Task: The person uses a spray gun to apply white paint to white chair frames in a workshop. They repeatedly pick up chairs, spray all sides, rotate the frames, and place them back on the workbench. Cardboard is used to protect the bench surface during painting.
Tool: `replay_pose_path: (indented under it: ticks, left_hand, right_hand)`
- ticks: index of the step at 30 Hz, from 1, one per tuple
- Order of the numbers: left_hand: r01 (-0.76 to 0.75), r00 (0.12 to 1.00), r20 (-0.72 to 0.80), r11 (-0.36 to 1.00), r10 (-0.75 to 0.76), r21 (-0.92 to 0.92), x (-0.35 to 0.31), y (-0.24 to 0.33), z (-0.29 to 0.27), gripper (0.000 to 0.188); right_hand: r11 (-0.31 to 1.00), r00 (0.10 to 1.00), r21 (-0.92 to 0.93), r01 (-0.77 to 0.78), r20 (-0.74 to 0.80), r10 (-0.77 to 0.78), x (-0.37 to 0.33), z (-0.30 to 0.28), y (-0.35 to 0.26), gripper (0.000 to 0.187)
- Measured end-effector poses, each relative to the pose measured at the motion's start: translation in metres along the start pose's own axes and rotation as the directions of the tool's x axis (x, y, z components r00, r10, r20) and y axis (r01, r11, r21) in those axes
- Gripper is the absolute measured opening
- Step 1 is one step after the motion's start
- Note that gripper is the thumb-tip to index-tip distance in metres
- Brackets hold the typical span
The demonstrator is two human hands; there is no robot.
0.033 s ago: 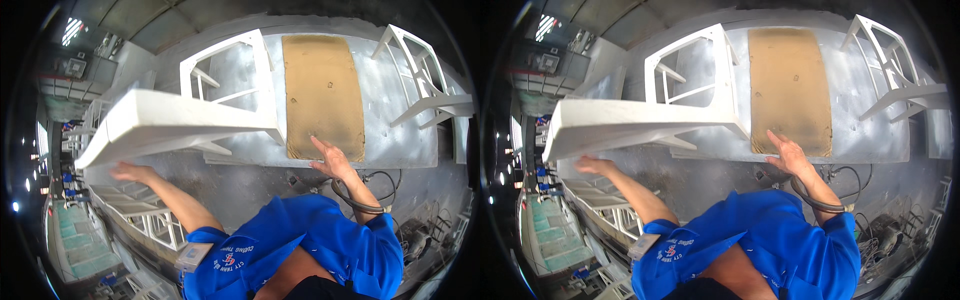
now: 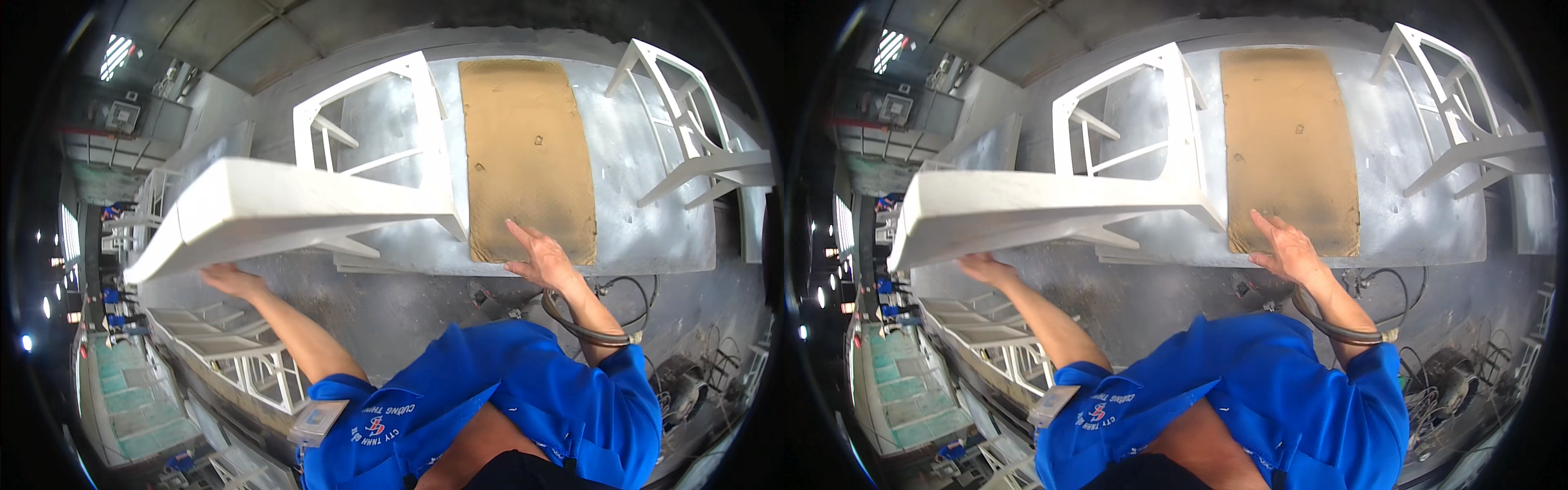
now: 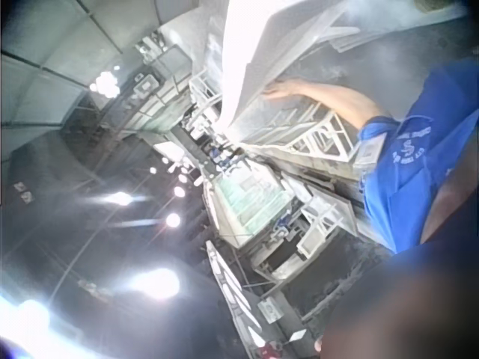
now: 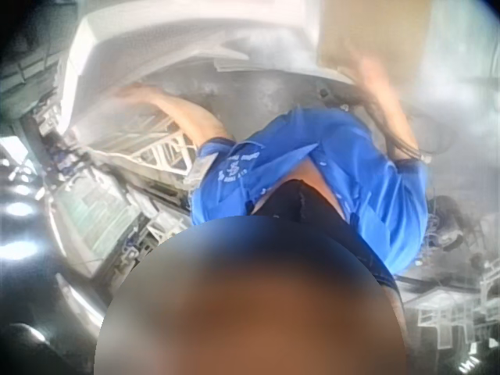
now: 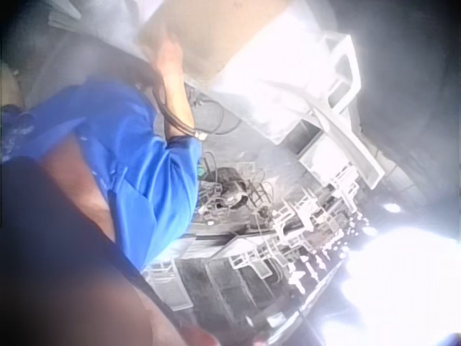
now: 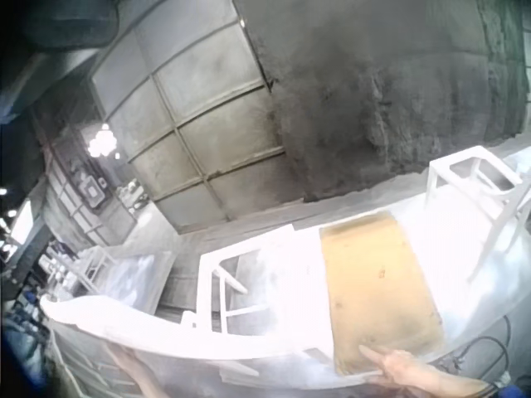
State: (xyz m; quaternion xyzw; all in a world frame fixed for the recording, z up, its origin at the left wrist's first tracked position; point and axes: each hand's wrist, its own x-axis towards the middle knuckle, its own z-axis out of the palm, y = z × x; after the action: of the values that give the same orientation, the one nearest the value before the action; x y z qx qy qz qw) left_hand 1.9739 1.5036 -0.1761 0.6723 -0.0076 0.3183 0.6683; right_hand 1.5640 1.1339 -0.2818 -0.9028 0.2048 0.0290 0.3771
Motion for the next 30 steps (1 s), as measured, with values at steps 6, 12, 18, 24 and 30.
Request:
replay_pose_path:
  ticks: [6,12,18,24,30]
  left_hand:
    - [-0.073,0.974,0.19,0.969,0.12,-0.235,0.011,-0.07,0.004,0.095]
    - [-0.024,0.999,0.031,0.944,0.036,-0.329,0.042,-0.067,0.063,0.108]
    - [0.162,0.974,0.206,0.933,-0.098,-0.321,0.075,-0.077,0.094,0.08]
    - [0.178,0.978,0.115,0.984,-0.175,-0.012,-0.152,-0.052,0.084,0.062]
    - [0.325,-0.507,0.761,0.907,0.406,-0.267,-0.448,0.04,0.069,0.054]
  right_hand:
    - [0.996,1.0,-0.087,-0.006,0.002,0.007,0.024,-0.033,-0.019,0.08]
    - [0.981,0.979,-0.19,0.032,0.206,0.008,0.012,-0.043,-0.03,0.074]
    - [0.959,0.991,-0.274,0.077,0.127,-0.044,0.022,-0.036,-0.048,0.069]
    - [0.949,0.995,-0.316,0.008,-0.094,-0.04,0.049,-0.058,-0.043,0.059]
    - [0.965,0.956,-0.257,-0.042,-0.29,-0.036,0.058,-0.102,-0.023,0.047]
